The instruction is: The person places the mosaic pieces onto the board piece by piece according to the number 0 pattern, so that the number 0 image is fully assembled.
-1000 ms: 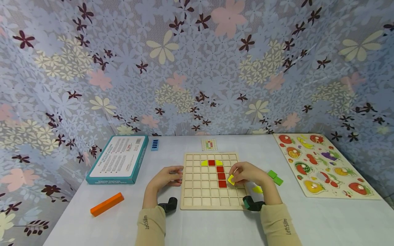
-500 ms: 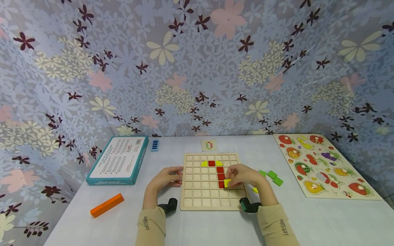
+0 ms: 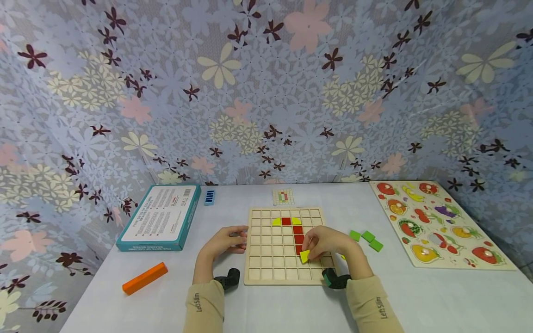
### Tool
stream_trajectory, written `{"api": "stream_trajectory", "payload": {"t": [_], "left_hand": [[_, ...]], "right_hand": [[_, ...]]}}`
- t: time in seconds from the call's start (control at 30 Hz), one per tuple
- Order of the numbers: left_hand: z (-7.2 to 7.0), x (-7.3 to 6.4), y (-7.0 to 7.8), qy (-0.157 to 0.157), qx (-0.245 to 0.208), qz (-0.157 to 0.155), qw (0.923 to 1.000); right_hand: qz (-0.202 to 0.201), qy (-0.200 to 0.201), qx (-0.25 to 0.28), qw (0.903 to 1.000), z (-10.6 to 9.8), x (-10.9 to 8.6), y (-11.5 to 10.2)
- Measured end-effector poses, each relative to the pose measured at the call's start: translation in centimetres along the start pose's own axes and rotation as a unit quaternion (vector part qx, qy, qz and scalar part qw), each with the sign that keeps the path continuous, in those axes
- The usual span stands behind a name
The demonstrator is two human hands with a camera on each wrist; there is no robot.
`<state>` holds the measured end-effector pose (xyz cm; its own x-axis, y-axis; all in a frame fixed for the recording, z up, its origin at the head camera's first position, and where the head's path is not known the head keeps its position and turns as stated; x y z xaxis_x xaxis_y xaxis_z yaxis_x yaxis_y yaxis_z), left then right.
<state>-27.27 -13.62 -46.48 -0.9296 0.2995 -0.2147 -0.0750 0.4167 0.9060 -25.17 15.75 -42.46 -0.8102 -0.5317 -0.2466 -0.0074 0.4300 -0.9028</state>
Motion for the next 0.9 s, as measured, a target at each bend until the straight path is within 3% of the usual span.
{"api": "stream_trajectory", "payload": {"t": [0.33, 0.9], "left_hand": [[0.0, 0.1, -0.3, -0.003, -0.004, 0.005, 1.0000], [0.0, 0.0, -0.3, -0.008, -0.006, 0.012, 0.9999]], "right_hand": [[-0.020, 0.008, -0.043, 0.9988, 0.5, 0.3, 0.1], [0.001, 0.047, -0.106, 0.9932, 1.3, 0.4, -0.2]]}}
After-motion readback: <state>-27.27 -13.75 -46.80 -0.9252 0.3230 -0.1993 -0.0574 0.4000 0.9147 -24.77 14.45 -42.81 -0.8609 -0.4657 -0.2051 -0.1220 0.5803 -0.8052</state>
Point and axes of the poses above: each hand's wrist, its own x-axis towards the middle knuckle, its own z-axis out of the palm, y = z × x, the point moved 2 cm from there along x, towards the middle knuckle, and after that the axes turned 9 degrees about x, right-handed, at the moved point
